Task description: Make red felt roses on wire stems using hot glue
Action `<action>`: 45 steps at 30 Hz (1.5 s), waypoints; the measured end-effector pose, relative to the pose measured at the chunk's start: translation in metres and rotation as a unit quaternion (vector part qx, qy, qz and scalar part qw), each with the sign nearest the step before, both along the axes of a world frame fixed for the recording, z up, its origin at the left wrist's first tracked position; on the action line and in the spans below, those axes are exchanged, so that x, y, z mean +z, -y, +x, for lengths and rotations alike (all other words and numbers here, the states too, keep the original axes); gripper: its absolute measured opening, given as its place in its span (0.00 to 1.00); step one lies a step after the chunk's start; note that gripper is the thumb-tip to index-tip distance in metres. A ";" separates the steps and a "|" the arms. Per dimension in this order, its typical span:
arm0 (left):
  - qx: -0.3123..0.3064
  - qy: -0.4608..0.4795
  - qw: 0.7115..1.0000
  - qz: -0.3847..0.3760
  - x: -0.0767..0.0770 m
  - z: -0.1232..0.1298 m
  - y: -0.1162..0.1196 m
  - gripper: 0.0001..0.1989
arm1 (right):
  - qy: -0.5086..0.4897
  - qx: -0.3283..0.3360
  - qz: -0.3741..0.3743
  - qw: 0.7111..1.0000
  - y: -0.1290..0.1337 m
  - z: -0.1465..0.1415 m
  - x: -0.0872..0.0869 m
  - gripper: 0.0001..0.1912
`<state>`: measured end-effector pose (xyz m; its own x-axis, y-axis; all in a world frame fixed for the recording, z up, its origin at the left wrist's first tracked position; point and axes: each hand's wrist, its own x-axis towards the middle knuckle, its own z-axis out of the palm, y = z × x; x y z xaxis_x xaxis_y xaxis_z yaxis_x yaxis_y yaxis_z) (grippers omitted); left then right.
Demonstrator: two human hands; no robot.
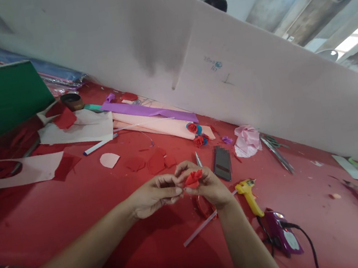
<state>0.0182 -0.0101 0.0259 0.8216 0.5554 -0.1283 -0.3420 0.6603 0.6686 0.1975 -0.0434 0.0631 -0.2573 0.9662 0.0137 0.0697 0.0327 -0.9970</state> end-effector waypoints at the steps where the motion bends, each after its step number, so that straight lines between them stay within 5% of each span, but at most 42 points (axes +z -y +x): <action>1: 0.013 -0.009 1.000 0.008 0.001 0.001 0.001 0.11 | -0.004 -0.007 -0.006 1.000 0.000 0.000 0.001 0.14; 6: 0.116 -0.022 0.992 0.046 -0.003 0.006 0.003 0.11 | -0.050 -0.092 -0.044 0.993 0.005 -0.006 -0.007 0.30; 13: 0.249 -0.024 0.963 0.098 -0.007 0.008 0.002 0.08 | -0.118 -0.250 0.024 0.961 0.014 -0.053 -0.027 0.16; 20: 0.306 -0.018 0.942 0.139 -0.010 0.006 0.001 0.04 | -0.107 -0.386 0.104 0.910 0.001 -0.089 -0.035 0.09; 31: 0.247 0.019 0.968 -0.052 -0.008 0.006 -0.005 0.10 | -0.012 -0.365 0.172 0.915 0.000 -0.084 -0.031 0.05; 45: 0.243 0.018 0.970 -0.014 -0.029 0.010 -0.012 0.09 | 0.021 -0.329 0.236 0.914 0.000 -0.072 -0.043 0.05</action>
